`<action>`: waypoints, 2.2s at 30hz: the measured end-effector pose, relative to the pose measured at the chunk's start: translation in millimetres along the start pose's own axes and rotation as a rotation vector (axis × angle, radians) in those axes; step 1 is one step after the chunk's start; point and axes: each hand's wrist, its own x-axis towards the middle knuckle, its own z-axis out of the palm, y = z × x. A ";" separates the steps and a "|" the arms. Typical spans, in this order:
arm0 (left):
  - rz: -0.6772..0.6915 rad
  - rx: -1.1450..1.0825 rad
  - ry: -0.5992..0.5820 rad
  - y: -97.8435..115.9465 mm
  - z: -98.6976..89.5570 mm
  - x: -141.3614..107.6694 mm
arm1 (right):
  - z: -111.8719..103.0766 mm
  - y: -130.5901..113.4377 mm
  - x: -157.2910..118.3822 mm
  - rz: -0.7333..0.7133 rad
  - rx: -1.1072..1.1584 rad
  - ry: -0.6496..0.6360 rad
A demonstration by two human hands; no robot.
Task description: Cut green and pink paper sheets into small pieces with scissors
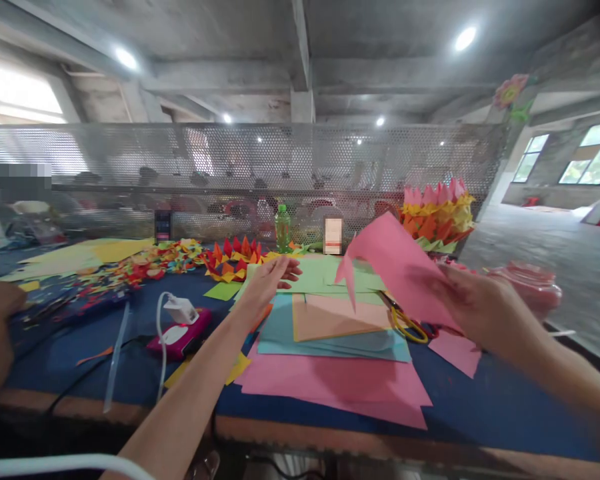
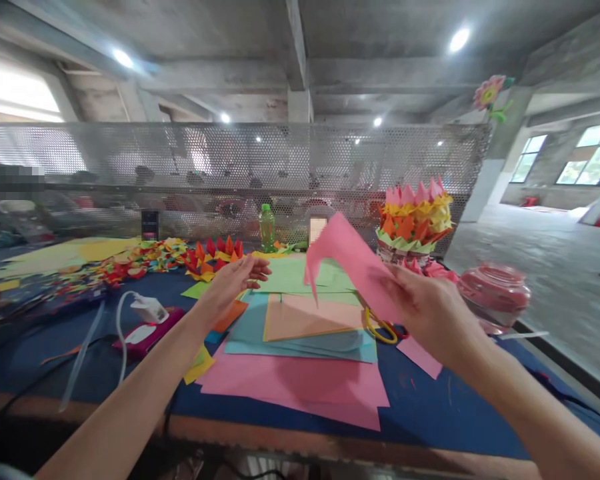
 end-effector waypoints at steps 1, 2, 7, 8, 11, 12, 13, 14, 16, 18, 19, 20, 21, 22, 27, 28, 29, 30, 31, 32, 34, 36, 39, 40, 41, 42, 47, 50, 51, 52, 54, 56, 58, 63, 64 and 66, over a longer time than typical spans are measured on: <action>0.002 0.000 0.029 0.2 -3.4 0.4 | 9.7 -3.9 -3.4 -0.043 -0.055 0.022; 0.008 0.002 0.052 0.5 -6.8 0.5 | 20.4 -8.6 -9.1 -0.117 -0.071 0.024; 0.067 0.100 0.082 2.8 -19.6 -4.2 | 66.8 -34.0 -52.3 -0.533 -0.108 -0.198; 0.076 0.142 0.060 2.0 -20.9 -5.5 | 71.0 -37.7 -60.4 -0.553 -0.105 -0.220; 0.079 0.277 -0.087 -6.3 -21.5 -8.1 | 72.1 -44.0 -77.8 -0.605 -0.072 -0.251; 0.073 0.319 -0.166 -10.7 -20.3 -8.5 | 70.1 -44.3 -81.2 -0.618 -0.060 -0.246; 0.065 0.358 -0.262 -15.5 -18.1 -8.7 | 68.0 -43.8 -83.9 -0.632 -0.049 -0.236; 0.055 0.391 -0.366 -20.3 -14.9 -8.8 | 66.0 -42.8 -86.0 -0.645 -0.043 -0.227; 0.043 0.457 -0.550 -28.5 -6.3 -9.0 | 64.1 -39.7 -89.8 -0.670 -0.047 -0.234; 0.042 0.565 -0.653 -33.5 3.7 -9.6 | 65.0 -36.8 -94.4 -0.692 -0.058 -0.274; 0.044 0.643 -0.679 -34.6 8.3 -10.1 | 66.2 -35.8 -97.2 -0.697 -0.066 -0.304; 0.051 0.728 -0.696 -34.9 12.3 -10.7 | 67.7 -35.4 -100.2 -0.697 -0.072 -0.337; 0.062 0.810 -0.718 -34.4 15.6 -11.6 | 69.1 -35.5 -103.3 -0.692 -0.074 -0.368; 0.076 0.881 -0.742 -33.4 18.2 -12.7 | 70.4 -36.1 -106.3 -0.678 -0.073 -0.399; 0.120 1.160 -0.785 -22.9 22.5 -21.3 | 72.7 -41.7 -117.2 -0.563 -0.021 -0.394; 0.095 1.194 -0.777 -20.9 22.4 -23.0 | 72.8 -42.7 -118.4 -0.554 -0.016 -0.364; 0.060 1.206 -0.776 -19.3 22.3 -24.5 | 73.0 -43.4 -119.3 -0.551 -0.019 -0.340; 0.019 1.197 -0.788 -18.2 21.9 -25.7 | 73.2 -44.1 -120.0 -0.553 -0.028 -0.323; -0.016 1.174 -0.811 -17.5 21.4 -26.5 | 73.4 -44.6 -120.5 -0.558 -0.040 -0.311; -0.035 1.149 -0.837 -17.3 20.8 -27.2 | 73.5 -45.1 -120.8 -0.560 -0.051 -0.303; -0.006 1.136 -0.848 -17.9 19.3 -28.1 | 73.3 -46.5 -121.1 -0.550 -0.058 -0.300; 0.074 1.178 -0.810 -18.7 18.2 -29.0 | 73.1 -49.1 -121.4 -0.526 -0.053 -0.288; 0.144 1.214 -0.768 -17.0 18.1 -30.1 | 74.4 -55.4 -122.8 -0.479 -0.078 -0.281; 0.140 1.200 -0.762 -15.2 18.4 -30.1 | 75.4 -57.8 -123.6 -0.459 -0.096 -0.267; 0.135 1.177 -0.745 -12.7 18.7 -29.7 | 76.7 -60.1 -124.4 -0.439 -0.115 -0.250; 0.135 1.148 -0.716 -9.4 19.0 -28.9 | 78.2 -62.1 -125.2 -0.420 -0.131 -0.232; 0.230 0.981 -0.465 9.7 18.3 -22.2 | 90.1 -70.4 -122.4 -0.369 -0.194 -0.179; 0.286 0.886 -0.319 15.0 19.0 -23.4 | 97.3 -77.6 -114.0 -0.324 -0.149 -0.225; 0.288 0.869 -0.293 15.0 20.1 -25.8 | 97.6 -79.4 -110.4 -0.304 -0.098 -0.258; 0.280 0.859 -0.288 14.3 21.5 -29.2 | 96.3 -79.7 -106.5 -0.282 -0.039 -0.292; 0.242 0.854 -0.342 11.5 24.7 -38.7 | 88.7 -72.8 -99.1 -0.217 0.037 -0.318; 0.198 0.857 -0.447 7.4 26.8 -50.4 | 76.8 -52.7 -94.2 -0.145 0.021 -0.270; 0.157 0.859 -0.550 2.5 27.3 -62.7 | 65.2 -21.3 -93.7 -0.052 -0.070 -0.256; 0.123 0.883 -0.582 -12.4 24.7 -93.1 | 58.0 55.0 -107.1 0.083 -0.294 -0.292; 0.112 0.892 -0.572 -15.2 24.0 -99.3 | 60.2 63.1 -110.1 0.100 -0.309 -0.315; 0.083 0.904 -0.568 -19.8 22.2 -111.7 | 65.8 71.4 -114.8 0.096 -0.311 -0.317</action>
